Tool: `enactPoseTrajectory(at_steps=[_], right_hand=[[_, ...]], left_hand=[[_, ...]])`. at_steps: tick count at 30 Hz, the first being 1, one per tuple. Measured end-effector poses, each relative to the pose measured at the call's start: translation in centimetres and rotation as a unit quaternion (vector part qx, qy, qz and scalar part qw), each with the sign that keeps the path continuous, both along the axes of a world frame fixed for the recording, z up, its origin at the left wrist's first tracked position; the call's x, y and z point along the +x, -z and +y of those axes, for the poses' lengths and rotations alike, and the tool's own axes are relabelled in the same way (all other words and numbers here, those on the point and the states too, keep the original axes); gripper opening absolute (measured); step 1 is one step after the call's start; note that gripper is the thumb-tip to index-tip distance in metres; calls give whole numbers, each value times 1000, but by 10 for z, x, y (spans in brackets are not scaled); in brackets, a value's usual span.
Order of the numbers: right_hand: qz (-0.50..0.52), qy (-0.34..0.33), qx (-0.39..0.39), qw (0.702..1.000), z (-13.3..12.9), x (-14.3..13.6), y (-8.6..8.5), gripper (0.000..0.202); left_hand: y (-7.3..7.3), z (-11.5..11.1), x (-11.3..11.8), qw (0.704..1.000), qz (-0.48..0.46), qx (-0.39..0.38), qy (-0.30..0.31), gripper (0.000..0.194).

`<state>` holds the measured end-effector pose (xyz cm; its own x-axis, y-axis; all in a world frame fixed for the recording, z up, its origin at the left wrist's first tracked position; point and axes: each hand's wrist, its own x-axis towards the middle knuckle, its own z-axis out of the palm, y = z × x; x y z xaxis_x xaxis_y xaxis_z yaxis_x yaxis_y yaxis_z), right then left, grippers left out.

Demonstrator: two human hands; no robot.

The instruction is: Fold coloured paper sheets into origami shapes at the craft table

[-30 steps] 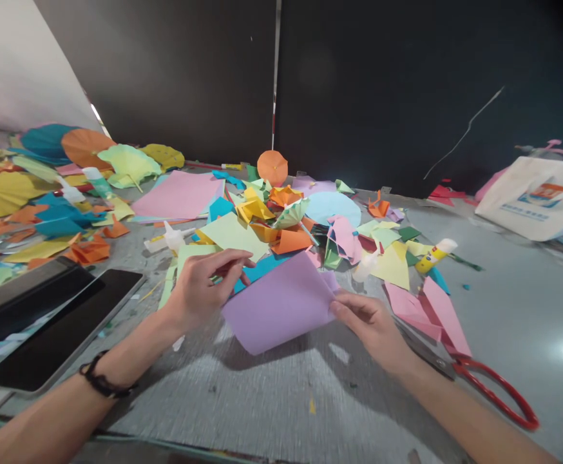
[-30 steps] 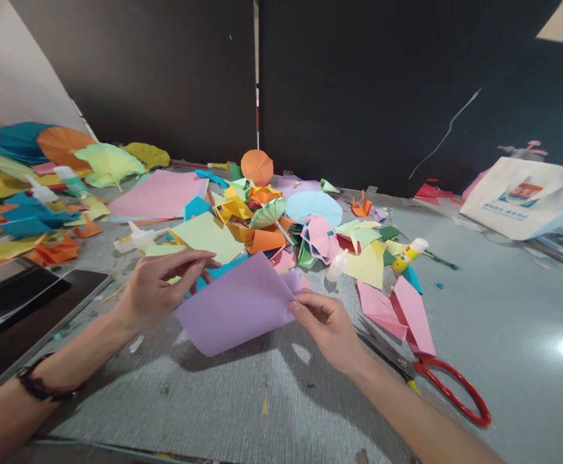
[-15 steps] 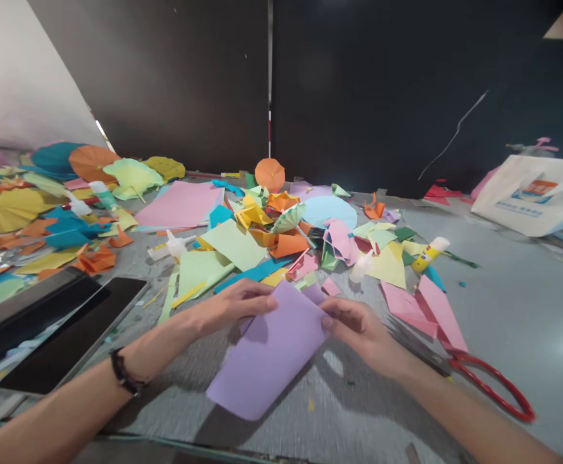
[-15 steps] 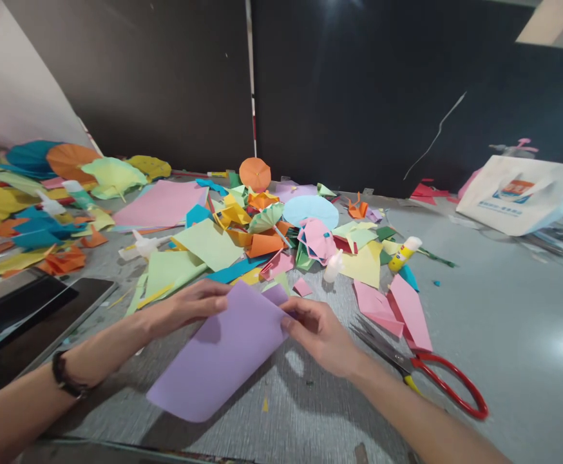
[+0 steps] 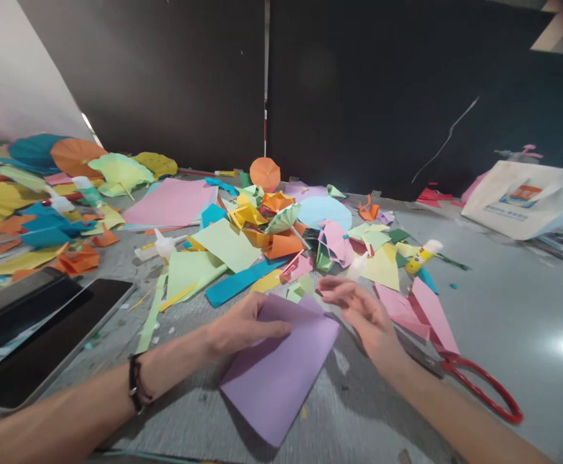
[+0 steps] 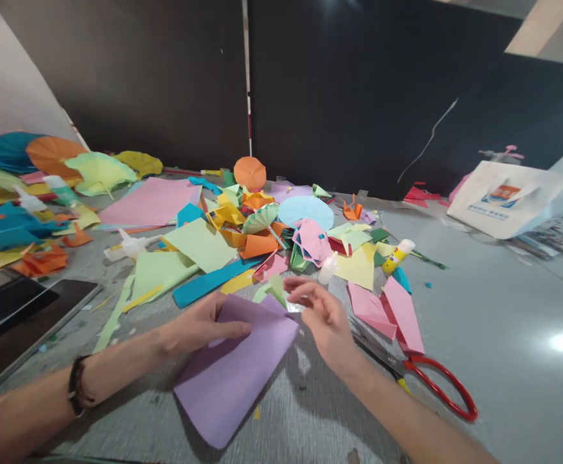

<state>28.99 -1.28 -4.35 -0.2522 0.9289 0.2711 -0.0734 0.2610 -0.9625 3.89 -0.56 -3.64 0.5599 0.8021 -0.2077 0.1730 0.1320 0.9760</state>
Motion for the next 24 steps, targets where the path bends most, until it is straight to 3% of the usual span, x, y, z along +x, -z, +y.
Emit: enactPoseTrajectory(at_steps=[5,9,15,20,24], right_hand=[[42,-15,3,999,3,8,-3,33],[42,-38,-9,998,1,8,-5,36],[54,-62,-11,997,-2,5,-9,44],[59,-66,-4,996,-4,5,-10,38],[10,-66,18,998,-6,5,-9,21]], left_hand=[[6,-2,-2,1000,-10,-7,-16,36],[11,0,-3,1000,-5,-20,-14,41],[9,0,-1,1000,4,-5,-19,39],[12,0,-1,1000,9,4,-22,35],[13,0,0,1000,4,4,-21,32]])
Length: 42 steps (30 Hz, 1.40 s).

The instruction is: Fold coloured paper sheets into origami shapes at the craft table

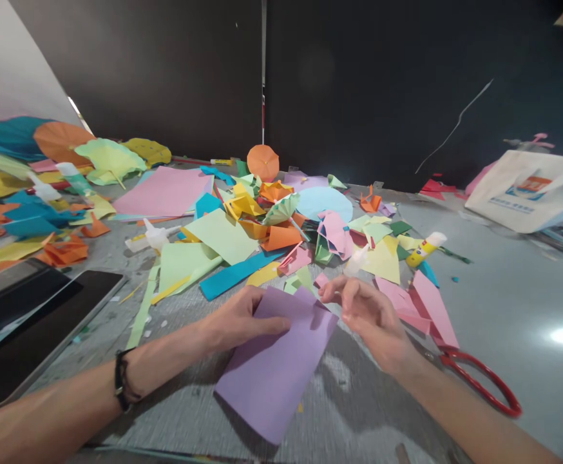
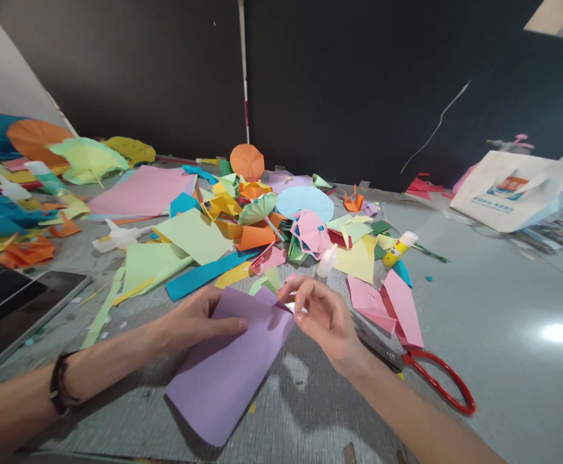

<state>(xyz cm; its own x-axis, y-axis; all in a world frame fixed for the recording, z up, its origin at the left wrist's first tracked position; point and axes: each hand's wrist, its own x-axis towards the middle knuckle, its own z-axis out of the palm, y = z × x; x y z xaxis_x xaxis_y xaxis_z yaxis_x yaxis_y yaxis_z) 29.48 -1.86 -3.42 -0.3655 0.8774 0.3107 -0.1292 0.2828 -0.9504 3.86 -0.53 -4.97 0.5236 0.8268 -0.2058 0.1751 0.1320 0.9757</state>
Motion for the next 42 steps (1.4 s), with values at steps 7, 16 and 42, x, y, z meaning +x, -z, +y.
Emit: enactPoseTrajectory(at_steps=[7,16,42], right_hand=[[-76,-15,47,996,-5,-2,-5,23],[-51,-18,80,995,-5,-5,3,33],[-254,93,85,959,-10,-10,8,9]], left_hand=[[3,2,0,1000,-16,-3,12,39],[-2,2,0,999,14,35,12,36],[-9,-4,1,997,32,66,17,35]])
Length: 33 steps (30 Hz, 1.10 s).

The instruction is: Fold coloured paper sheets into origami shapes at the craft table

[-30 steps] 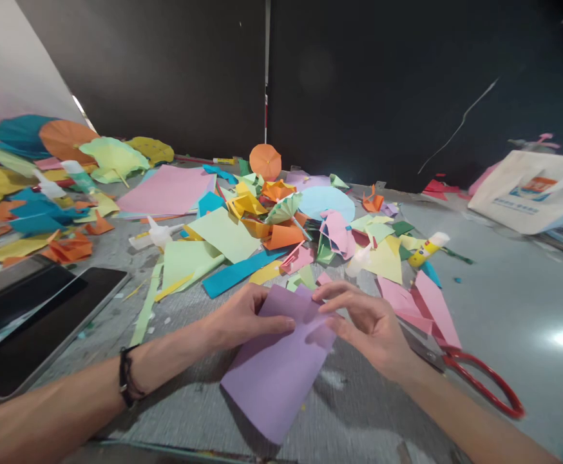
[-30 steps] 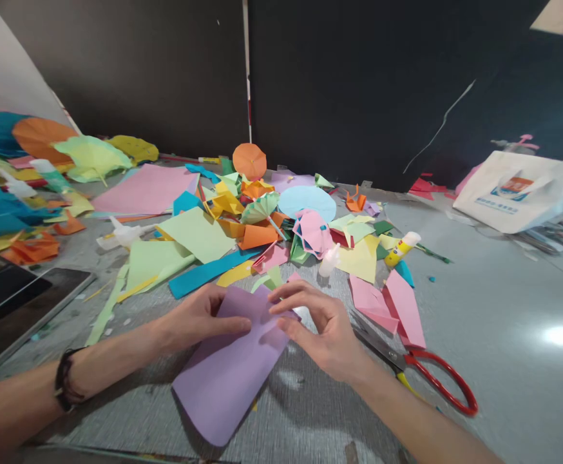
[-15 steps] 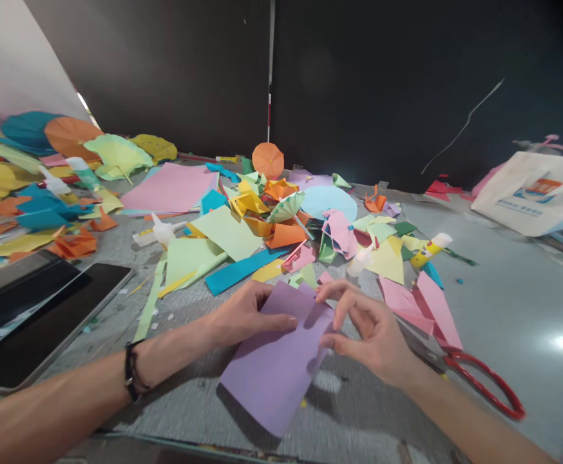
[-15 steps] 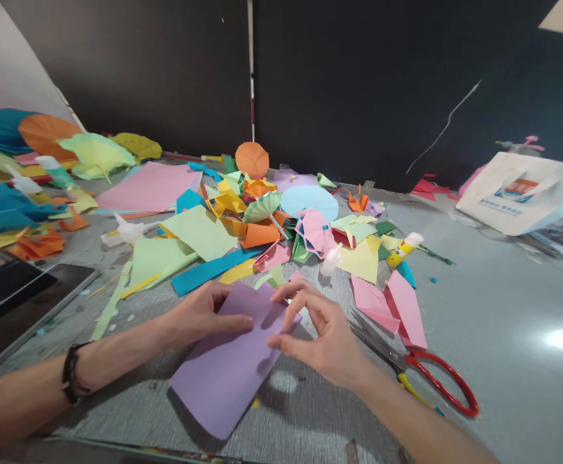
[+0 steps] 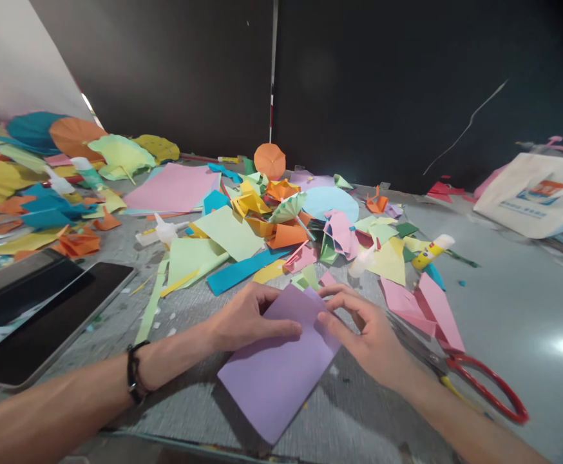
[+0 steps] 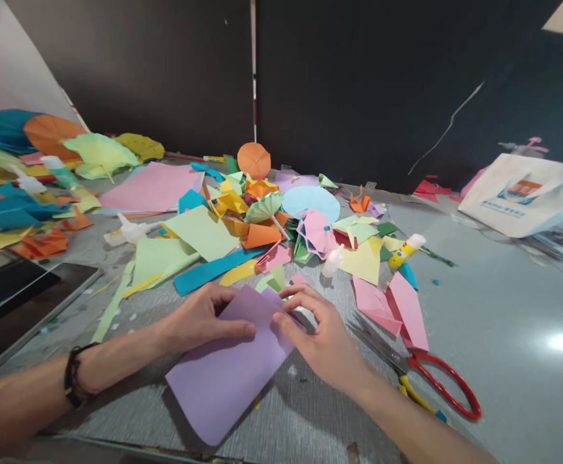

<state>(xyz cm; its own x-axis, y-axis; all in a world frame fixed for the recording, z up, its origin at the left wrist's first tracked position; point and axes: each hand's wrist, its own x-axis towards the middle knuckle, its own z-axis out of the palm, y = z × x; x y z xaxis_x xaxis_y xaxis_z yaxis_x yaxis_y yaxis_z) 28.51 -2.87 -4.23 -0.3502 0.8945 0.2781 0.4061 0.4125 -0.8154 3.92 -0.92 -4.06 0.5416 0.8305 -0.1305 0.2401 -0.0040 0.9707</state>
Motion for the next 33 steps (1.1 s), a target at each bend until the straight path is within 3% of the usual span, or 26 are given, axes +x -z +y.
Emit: enactPoseTrajectory(at_steps=[4,8,11,21,29,33], right_hand=[[-48,-5,166,985,-5,-1,-3,21],[-94,-110,277,950,-12,-4,-5,20],[-89,-151,275,946,-14,-7,-5,19],[-112,-179,263,941,-17,-8,-10,16],[-173,-168,325,914,-18,-11,-16,15],[-167,-155,322,919,-18,-14,-16,18]], left_hand=[[0,-2,1,1000,15,13,5,34],[2,-3,2,999,11,19,44,39],[2,-3,2,997,19,43,55,42],[2,-2,3,997,38,26,62,34],[5,-1,4,995,59,42,65,29],[3,-1,4,995,60,47,70,31]])
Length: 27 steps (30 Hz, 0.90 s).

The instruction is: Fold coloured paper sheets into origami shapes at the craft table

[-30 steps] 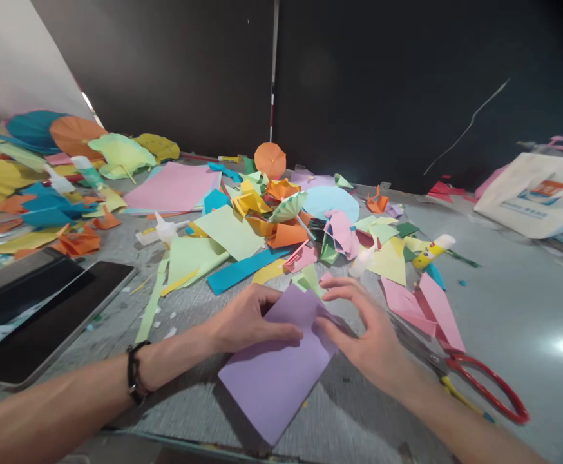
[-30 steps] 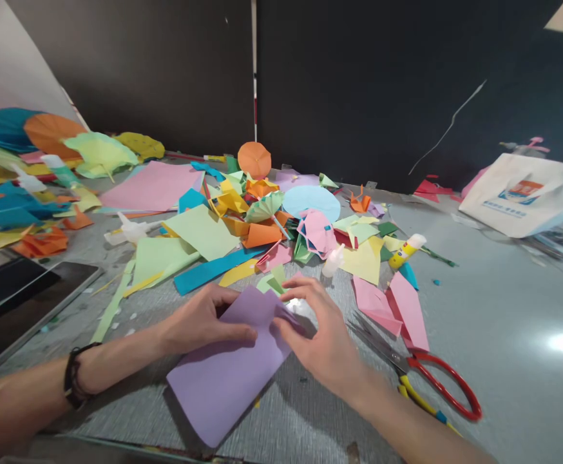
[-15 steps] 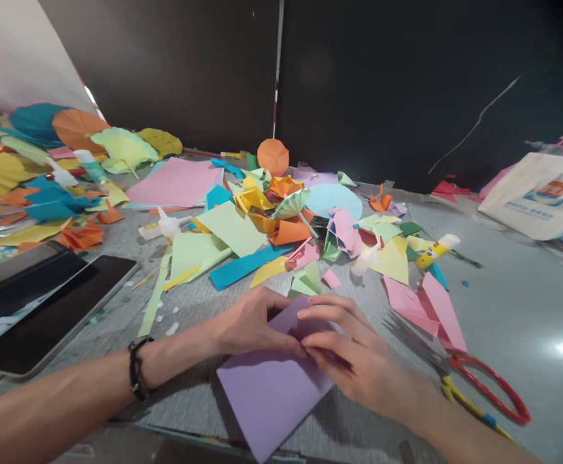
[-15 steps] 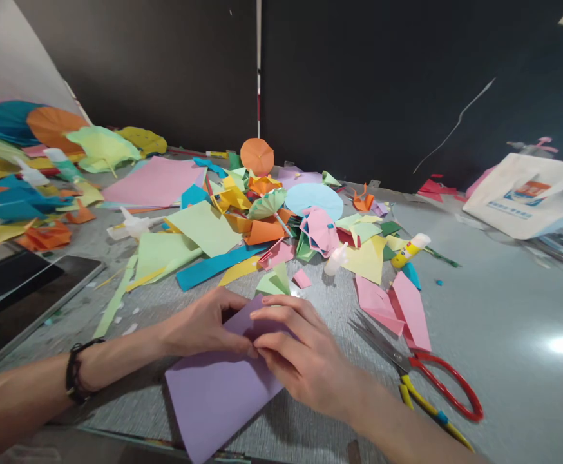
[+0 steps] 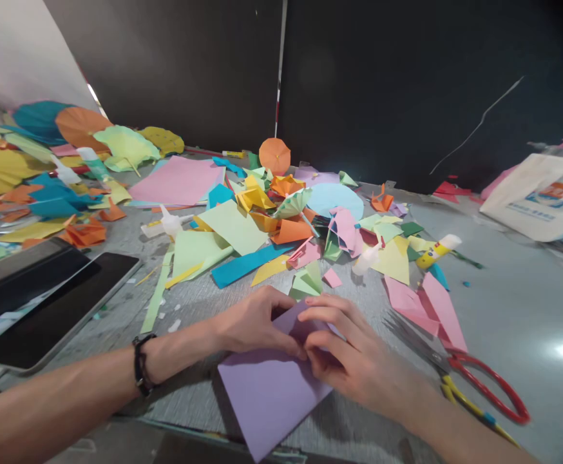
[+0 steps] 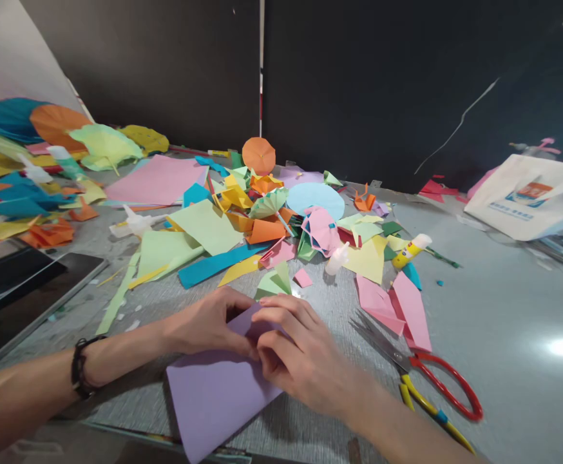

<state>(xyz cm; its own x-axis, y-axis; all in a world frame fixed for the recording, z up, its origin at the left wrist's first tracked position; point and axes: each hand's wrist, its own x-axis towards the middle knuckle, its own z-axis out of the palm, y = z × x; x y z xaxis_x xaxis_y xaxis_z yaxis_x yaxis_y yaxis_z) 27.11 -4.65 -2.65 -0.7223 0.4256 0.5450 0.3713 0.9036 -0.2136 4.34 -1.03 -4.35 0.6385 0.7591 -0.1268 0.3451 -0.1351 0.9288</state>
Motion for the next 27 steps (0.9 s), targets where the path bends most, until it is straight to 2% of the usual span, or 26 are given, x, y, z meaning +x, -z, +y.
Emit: enactPoseTrajectory(at_steps=[6,16,27], right_hand=[[14,8,-23,1000,-2,-4,1,20],[18,13,-56,998,-3,-1,3,19],[30,17,-113,993,-2,3,5,21]], left_hand=[[-2,0,0,1000,14,24,0,38],[-3,-1,0,1000,-6,17,-3,43],[-2,-2,-2,1000,-5,8,-4,30]])
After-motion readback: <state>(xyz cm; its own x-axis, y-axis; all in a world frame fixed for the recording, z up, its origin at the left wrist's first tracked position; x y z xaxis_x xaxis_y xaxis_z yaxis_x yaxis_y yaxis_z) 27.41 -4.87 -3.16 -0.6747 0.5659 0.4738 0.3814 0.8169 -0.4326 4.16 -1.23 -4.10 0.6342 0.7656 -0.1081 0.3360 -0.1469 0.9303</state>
